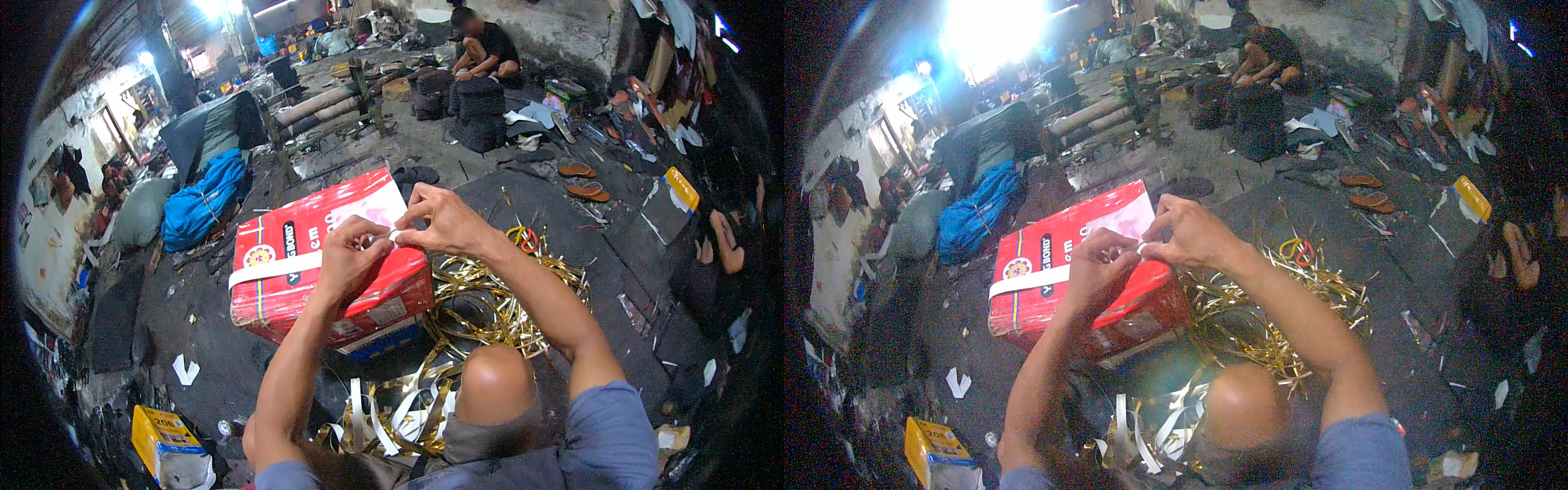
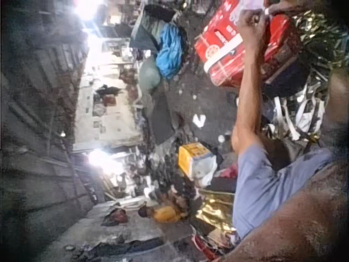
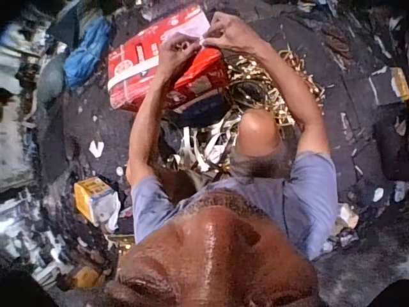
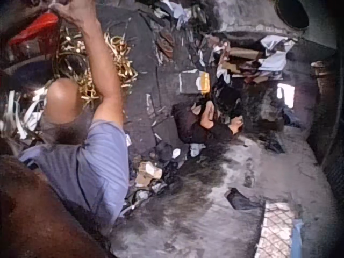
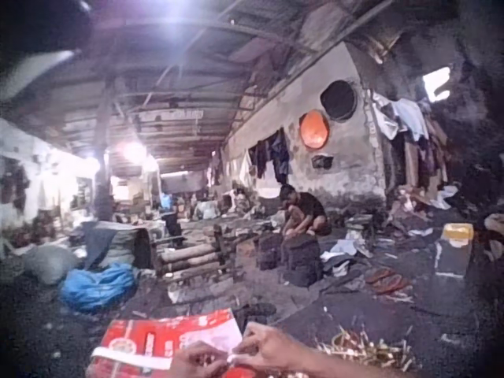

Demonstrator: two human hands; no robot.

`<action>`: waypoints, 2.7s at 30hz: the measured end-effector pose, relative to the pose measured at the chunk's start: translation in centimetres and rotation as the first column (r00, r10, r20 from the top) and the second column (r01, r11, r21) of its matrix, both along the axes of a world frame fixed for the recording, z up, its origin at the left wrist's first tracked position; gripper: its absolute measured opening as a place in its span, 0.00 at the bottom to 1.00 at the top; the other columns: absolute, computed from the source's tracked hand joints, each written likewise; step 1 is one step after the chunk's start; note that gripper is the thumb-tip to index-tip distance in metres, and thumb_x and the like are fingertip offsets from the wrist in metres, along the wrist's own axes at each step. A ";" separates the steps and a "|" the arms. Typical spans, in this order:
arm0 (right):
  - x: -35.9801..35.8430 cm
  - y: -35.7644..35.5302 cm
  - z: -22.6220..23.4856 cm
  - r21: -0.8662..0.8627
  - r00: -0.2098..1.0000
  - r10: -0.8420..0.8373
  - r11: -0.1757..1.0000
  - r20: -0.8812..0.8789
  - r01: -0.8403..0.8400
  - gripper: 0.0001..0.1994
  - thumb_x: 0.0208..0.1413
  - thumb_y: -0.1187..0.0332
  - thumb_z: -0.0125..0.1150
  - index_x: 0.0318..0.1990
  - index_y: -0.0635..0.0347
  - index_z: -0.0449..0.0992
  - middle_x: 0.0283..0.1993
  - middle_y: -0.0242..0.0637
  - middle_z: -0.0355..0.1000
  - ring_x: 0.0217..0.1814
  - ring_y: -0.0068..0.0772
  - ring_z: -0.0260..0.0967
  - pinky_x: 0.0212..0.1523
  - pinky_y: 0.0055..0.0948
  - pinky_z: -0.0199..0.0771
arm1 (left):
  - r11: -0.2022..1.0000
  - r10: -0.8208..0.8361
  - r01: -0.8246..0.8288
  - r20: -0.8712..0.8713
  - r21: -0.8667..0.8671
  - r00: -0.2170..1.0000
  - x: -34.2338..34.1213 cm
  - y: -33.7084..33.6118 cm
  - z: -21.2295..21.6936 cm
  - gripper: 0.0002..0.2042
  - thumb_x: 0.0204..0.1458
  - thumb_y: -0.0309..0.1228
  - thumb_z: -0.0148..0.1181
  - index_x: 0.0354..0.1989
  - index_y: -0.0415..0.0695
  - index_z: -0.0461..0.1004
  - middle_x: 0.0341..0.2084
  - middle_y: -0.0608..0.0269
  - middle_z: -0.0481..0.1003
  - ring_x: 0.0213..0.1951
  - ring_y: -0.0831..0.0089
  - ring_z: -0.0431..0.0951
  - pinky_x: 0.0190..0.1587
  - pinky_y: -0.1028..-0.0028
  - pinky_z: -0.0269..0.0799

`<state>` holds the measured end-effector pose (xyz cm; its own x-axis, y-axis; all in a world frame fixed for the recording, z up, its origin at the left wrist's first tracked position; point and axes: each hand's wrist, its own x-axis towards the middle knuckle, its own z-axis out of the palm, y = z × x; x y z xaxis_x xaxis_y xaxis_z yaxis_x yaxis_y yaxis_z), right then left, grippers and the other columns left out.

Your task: The person wraps a red cardboard box with a white ribbon, repeatedly folding and tucking the ribbon around the box edges. The person adjusts the ribbon and secures it by hand while sitting on the floor.

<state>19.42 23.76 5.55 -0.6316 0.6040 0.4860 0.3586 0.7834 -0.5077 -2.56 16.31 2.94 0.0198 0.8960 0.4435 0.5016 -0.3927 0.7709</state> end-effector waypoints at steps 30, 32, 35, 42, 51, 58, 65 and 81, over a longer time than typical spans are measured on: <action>-2.1 0.7 -4.2 -0.694 0.858 -0.336 0.719 -0.389 -0.033 0.12 0.69 0.55 0.61 0.37 0.50 0.71 0.24 0.18 0.60 0.20 0.14 0.54 0.20 0.21 0.51 | 0.984 -0.107 0.112 -0.040 0.140 0.993 1.1 3.9 0.8 0.06 0.50 0.29 0.69 0.30 0.38 0.84 0.26 0.58 0.80 0.30 0.72 0.80 0.35 0.69 0.75; -1.3 2.4 -6.8 -0.503 0.853 -0.277 0.864 -0.443 0.019 0.14 0.70 0.57 0.60 0.32 0.48 0.68 0.23 0.16 0.56 0.15 0.11 0.46 0.14 0.20 0.40 | 0.986 -0.079 0.077 0.011 0.149 0.997 2.9 3.4 1.4 0.06 0.51 0.27 0.68 0.29 0.37 0.83 0.26 0.57 0.79 0.30 0.73 0.79 0.35 0.70 0.75; -2.8 -1.6 -2.8 -0.852 0.785 -0.384 0.407 -0.486 -0.328 0.13 0.70 0.58 0.60 0.32 0.47 0.67 0.21 0.16 0.56 0.15 0.11 0.47 0.13 0.19 0.42 | 0.993 -0.047 0.039 0.069 0.108 0.997 1.2 2.5 -0.1 0.06 0.52 0.26 0.67 0.29 0.35 0.81 0.26 0.57 0.79 0.30 0.75 0.78 0.35 0.71 0.74; -0.7 0.0 -6.2 -0.757 0.649 -0.478 0.055 -0.592 -0.651 0.11 0.70 0.58 0.60 0.35 0.46 0.69 0.19 0.19 0.58 0.12 0.13 0.50 0.11 0.19 0.47 | 0.991 -0.119 0.111 0.106 0.079 0.987 2.5 3.3 0.5 0.06 0.54 0.26 0.67 0.30 0.36 0.81 0.27 0.60 0.80 0.30 0.77 0.77 0.34 0.72 0.74; -2.4 3.2 0.3 -0.748 0.917 -0.396 0.624 -0.054 0.225 0.27 0.67 0.42 0.55 0.32 0.59 0.79 0.30 0.42 0.76 0.29 0.33 0.75 0.28 0.34 0.71 | 0.993 -0.087 0.079 0.099 0.084 0.991 2.6 3.4 0.7 0.05 0.53 0.25 0.67 0.29 0.36 0.82 0.27 0.62 0.79 0.30 0.77 0.77 0.34 0.74 0.74; -3.9 5.1 -6.4 -0.218 0.879 -0.434 0.894 -0.199 0.392 0.22 0.68 0.59 0.57 0.30 0.72 0.75 0.23 0.51 0.71 0.28 0.32 0.70 0.33 0.41 0.70 | 0.995 -0.092 0.088 0.140 0.036 0.986 2.2 3.9 0.1 0.03 0.51 0.24 0.68 0.29 0.37 0.83 0.26 0.62 0.81 0.29 0.79 0.78 0.33 0.75 0.74; -4.2 4.6 -15.6 -0.453 0.793 -0.532 0.810 -0.297 0.373 0.21 0.69 0.60 0.56 0.30 0.72 0.73 0.23 0.50 0.69 0.27 0.29 0.62 0.33 0.41 0.66 | 0.997 -0.079 0.076 0.121 0.025 0.990 1.5 4.6 -0.6 0.03 0.51 0.25 0.70 0.31 0.39 0.85 0.28 0.63 0.84 0.31 0.78 0.81 0.36 0.75 0.77; 0.9 1.4 -40.6 -0.570 0.752 -0.634 0.556 0.181 0.605 0.13 0.63 0.64 0.59 0.37 0.69 0.79 0.39 0.64 0.77 0.42 0.64 0.77 0.46 0.55 0.75 | 0.995 -0.081 0.077 0.067 0.057 0.994 2.3 4.8 0.0 0.01 0.51 0.22 0.70 0.31 0.39 0.85 0.30 0.64 0.83 0.33 0.79 0.81 0.36 0.77 0.77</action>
<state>20.31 25.21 -35.05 0.0175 0.9975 -0.0687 0.6114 -0.0650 -0.7886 -0.22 21.08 2.95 0.0572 0.8676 0.4939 0.4135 -0.4709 0.7793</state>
